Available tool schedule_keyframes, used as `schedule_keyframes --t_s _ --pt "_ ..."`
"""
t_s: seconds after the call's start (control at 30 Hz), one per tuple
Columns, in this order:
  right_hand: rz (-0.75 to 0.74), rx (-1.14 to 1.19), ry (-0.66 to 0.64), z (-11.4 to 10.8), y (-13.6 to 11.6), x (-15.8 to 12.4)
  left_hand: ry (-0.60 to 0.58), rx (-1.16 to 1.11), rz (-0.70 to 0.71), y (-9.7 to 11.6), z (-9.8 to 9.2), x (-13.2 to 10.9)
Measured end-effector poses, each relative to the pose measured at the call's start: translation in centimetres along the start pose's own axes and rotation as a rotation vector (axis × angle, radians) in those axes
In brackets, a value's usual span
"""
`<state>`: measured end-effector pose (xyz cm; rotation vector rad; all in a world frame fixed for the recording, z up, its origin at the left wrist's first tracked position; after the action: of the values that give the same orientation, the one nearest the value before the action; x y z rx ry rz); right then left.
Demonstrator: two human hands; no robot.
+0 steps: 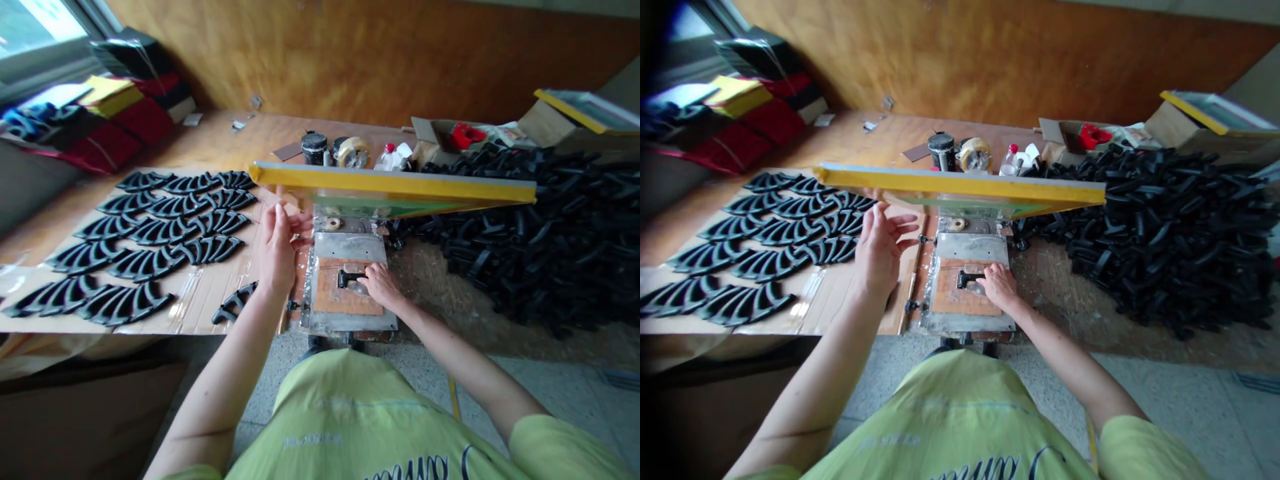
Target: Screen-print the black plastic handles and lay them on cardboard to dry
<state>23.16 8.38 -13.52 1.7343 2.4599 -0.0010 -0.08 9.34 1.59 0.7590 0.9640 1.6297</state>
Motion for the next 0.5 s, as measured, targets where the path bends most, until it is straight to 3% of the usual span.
schedule_keyframes --t_s 0.07,0.13,0.17,0.27,0.33,0.4,0.5 --pt "0.067 0.019 -0.044 -0.7 -0.9 -0.8 -0.006 0.042 -0.224 -4.8 -0.8 -3.5" --pt "0.090 0.051 -0.007 -2.0 -2.5 -1.9 -0.122 0.109 -0.649 -11.3 -0.9 -9.0" --pt "0.058 0.062 0.034 -2.7 -3.8 -2.6 -0.109 0.091 -0.738 -13.3 -1.3 -11.2" --pt "-0.211 0.111 0.149 -4.0 -8.4 -4.5 0.007 -0.108 -0.804 -16.4 -2.4 -15.0" --pt "-0.359 0.155 0.199 -4.2 -8.7 -5.4 0.121 -0.189 -0.808 -17.0 -3.8 -15.4" --pt "-0.327 0.165 0.252 -4.1 -4.2 -5.3 0.229 -0.147 -0.768 -16.6 -6.5 -14.5" --pt "-0.008 0.074 0.322 -3.1 9.7 -4.5 0.361 0.016 -0.591 -14.1 -12.7 -12.3"
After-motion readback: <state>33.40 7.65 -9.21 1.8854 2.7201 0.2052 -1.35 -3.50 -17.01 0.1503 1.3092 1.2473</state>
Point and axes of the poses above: each hand's wrist, its own x-axis towards the middle knuckle, its own z-axis out of the palm, y = z × x, the point moved 9 cm from there along x, towards the middle knuckle, and after that the axes turned 13 degrees about -x, right-handed, at the moved point
